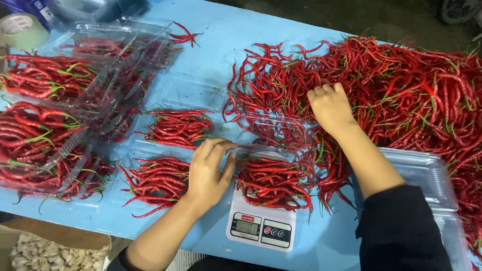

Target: Packing red chilies into plastic containers and weighing them on a digital scale

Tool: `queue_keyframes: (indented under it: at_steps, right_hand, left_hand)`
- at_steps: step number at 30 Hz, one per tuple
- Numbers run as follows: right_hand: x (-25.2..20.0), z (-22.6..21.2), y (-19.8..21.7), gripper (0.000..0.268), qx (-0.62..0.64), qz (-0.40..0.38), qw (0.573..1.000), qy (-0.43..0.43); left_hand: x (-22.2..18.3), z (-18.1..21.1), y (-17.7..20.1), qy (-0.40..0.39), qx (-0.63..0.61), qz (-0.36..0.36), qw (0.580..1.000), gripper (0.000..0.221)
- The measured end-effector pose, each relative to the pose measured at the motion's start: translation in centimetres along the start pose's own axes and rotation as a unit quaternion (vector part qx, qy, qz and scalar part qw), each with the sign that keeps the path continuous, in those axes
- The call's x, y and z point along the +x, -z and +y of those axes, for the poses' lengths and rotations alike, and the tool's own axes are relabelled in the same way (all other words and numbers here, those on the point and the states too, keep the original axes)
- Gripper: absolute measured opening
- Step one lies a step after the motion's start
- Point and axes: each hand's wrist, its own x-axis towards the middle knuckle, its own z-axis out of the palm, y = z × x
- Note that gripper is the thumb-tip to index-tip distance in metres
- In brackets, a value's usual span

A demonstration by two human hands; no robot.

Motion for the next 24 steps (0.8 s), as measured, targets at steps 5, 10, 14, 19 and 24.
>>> queue_keyframes:
  at_steps: [5, 10, 14, 19, 24]
  right_hand:
    - [-0.1, 2.3, 7.6, 0.001, -0.026, 0.044, 0.998, -0.038]
    - [-0.8, 2.6, 17.0, 0.013, 0.153, -0.013, 0.971, -0.184]
    - [0.0, -0.7, 23.8, 0.019, 0.538, -0.194, 0.777, -0.264]
    - [-0.4, -4.9, 25.0, 0.02, 0.608, -0.301, 0.692, -0.245]
    - [0.2, -7.1, 25.5, 0.019, 0.619, -0.336, 0.687, -0.179]
  left_hand:
    - [0.3, 0.2, 0.3, -0.004, -0.013, -0.002, 1.0, 0.022]
    - [0.1, 0.4, 0.4, -0.001, -0.014, 0.0, 1.0, 0.021]
    - [0.1, 0.4, 0.4, 0.007, -0.02, -0.006, 1.0, 0.023]
    - [0.0, 0.2, 0.4, 0.014, -0.022, -0.012, 1.0, 0.022]
    - [0.3, 0.7, 0.8, 0.018, -0.024, -0.012, 0.999, 0.021]
